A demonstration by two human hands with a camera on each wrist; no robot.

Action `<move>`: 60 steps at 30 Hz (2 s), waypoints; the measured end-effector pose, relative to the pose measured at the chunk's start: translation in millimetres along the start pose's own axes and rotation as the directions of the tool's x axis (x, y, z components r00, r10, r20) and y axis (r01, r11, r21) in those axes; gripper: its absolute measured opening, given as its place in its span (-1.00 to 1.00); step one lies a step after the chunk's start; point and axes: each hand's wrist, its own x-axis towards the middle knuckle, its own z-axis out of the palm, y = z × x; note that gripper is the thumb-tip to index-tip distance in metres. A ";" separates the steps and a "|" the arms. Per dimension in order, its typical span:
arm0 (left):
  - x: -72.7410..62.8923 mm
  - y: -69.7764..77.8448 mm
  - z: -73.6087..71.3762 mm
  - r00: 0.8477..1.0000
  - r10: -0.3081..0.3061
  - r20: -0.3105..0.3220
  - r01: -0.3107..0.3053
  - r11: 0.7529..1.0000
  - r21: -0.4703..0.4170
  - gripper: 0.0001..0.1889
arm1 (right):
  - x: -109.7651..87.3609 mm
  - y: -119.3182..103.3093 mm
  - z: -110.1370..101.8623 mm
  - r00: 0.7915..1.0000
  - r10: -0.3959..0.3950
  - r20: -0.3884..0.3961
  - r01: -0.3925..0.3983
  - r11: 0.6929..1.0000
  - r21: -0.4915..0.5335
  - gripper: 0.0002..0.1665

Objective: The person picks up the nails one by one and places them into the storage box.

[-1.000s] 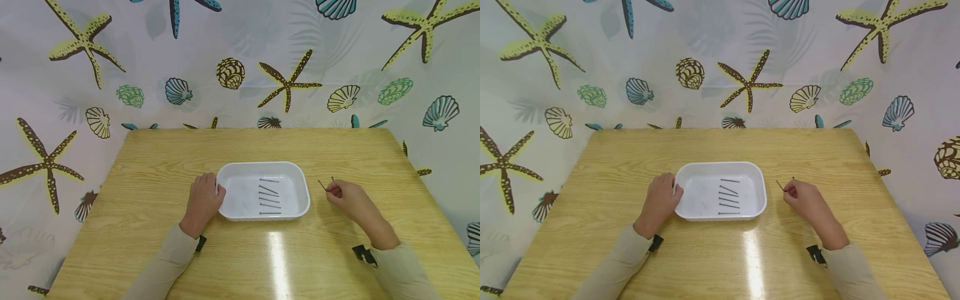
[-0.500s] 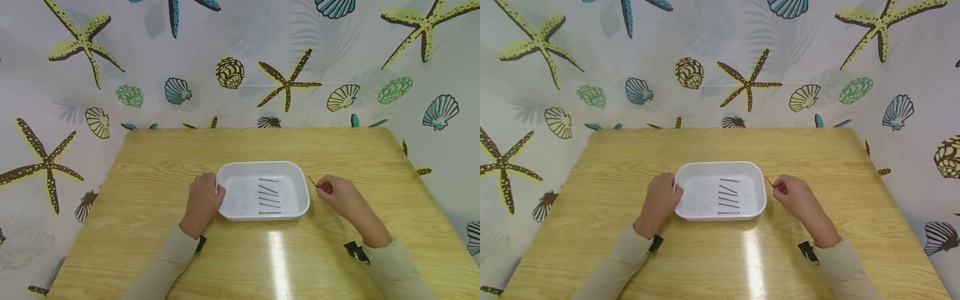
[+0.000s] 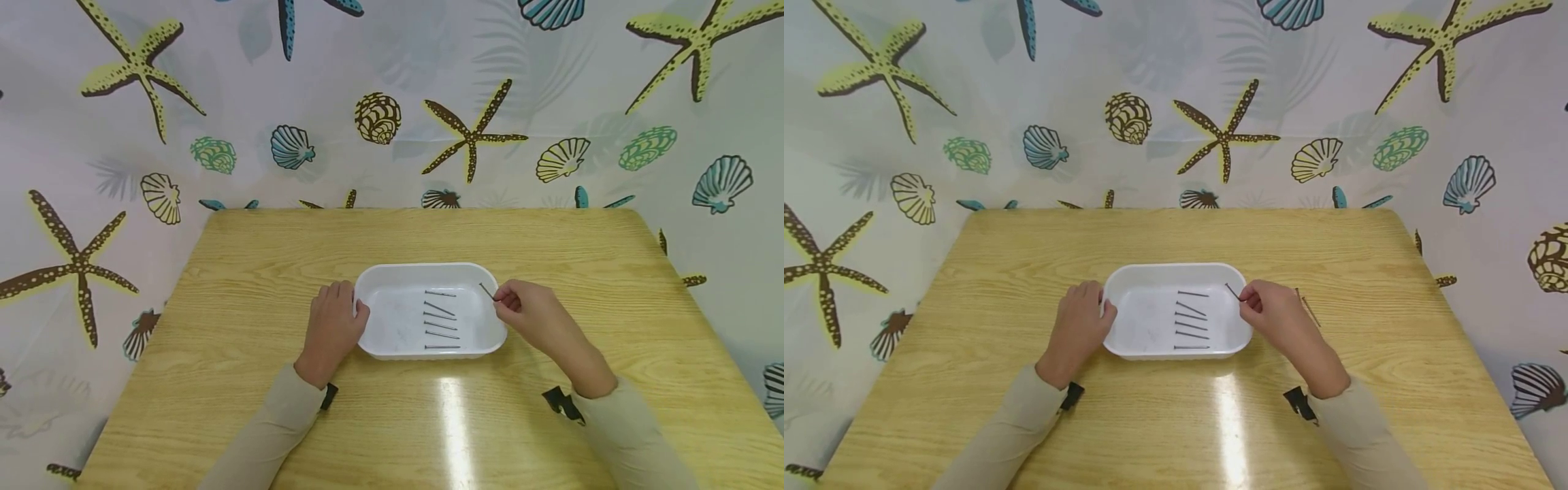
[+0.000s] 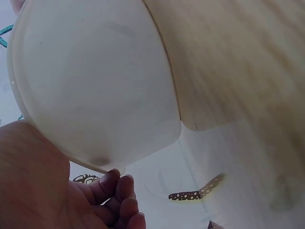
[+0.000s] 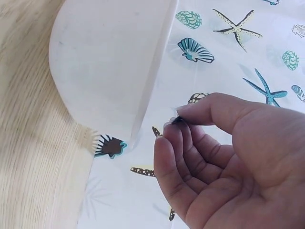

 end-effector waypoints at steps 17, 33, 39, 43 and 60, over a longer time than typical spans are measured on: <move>1.5 0.7 -0.3 0.999 -0.029 0.032 0.030 0.999 -0.025 -0.85 | 17.2 -23.2 27.2 0.994 -0.089 0.057 0.087 0.995 0.042 -0.93; 0.1 -1.5 1.5 1.000 -0.010 0.010 0.010 1.000 -0.009 -0.85 | 26.0 -41.1 53.1 0.988 -0.124 0.090 0.118 0.991 0.066 -0.94; 0.1 -0.9 1.0 0.999 -0.026 0.020 0.026 1.000 -0.010 -0.84 | 27.8 -47.1 59.5 0.985 -0.128 0.113 0.122 0.991 0.059 -0.93; 0.2 -0.6 0.5 0.999 -0.033 0.023 0.033 0.999 -0.012 -0.84 | 29.8 -51.1 64.7 0.982 -0.131 0.137 0.123 0.990 0.072 -0.94; 0.2 -0.5 0.5 1.000 -0.014 -0.003 0.014 1.000 -0.023 -0.84 | 38.7 -50.3 84.7 0.964 -0.174 0.200 0.161 0.984 0.082 -0.95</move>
